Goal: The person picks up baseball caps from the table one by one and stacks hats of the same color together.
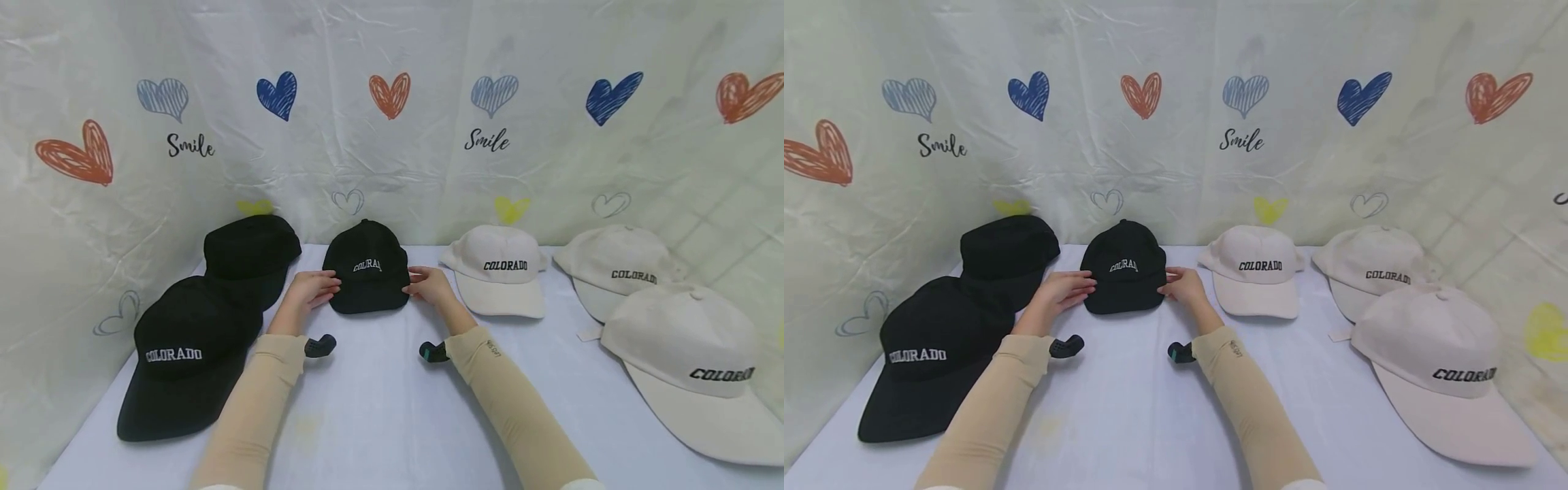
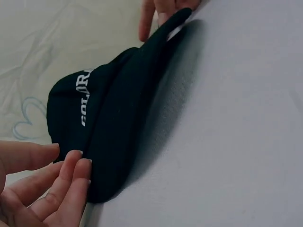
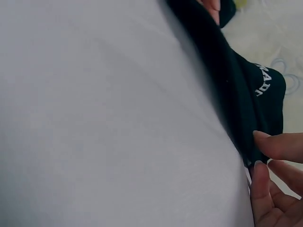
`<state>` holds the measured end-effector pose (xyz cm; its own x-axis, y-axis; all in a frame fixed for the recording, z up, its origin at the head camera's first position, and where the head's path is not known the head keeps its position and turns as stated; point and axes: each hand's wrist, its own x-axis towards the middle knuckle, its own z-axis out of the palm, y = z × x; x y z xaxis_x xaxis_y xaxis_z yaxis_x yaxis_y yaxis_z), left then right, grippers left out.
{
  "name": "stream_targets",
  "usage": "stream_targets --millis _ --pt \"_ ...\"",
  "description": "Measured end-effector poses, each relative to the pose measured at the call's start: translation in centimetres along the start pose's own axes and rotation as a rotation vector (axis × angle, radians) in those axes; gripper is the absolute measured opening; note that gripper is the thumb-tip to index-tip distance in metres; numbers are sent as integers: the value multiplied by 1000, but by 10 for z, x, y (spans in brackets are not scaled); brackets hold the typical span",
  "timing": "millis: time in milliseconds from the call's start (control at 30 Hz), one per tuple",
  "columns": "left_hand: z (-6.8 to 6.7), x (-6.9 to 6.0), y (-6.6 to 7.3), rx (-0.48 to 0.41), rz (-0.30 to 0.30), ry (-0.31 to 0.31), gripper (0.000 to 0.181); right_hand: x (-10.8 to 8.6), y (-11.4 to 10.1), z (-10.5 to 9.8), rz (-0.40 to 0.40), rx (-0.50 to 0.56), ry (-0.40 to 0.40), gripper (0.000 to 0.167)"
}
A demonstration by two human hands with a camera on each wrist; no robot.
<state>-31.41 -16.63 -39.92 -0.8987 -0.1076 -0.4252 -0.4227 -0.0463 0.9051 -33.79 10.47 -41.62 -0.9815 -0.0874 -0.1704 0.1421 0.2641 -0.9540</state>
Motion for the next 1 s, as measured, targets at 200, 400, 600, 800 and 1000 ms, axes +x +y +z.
stream_targets --millis 200,400,600,800,1000 --pt "-5 -1 -1 129 53 18 42 4 3 1 -9 4 11 61" --pt "-10 0 -2 257 107 64 41 2 1 1 17 -17 18 58" --pt "-11 -1 0 205 91 66 40 0 -1 1 16 -25 21 58" --pt "-11 -2 0 43 40 60 41 -1 -1 1 16 0 24 60" --pt "-13 -1 -3 -38 8 24 46 -2 -2 2 23 29 16 63"
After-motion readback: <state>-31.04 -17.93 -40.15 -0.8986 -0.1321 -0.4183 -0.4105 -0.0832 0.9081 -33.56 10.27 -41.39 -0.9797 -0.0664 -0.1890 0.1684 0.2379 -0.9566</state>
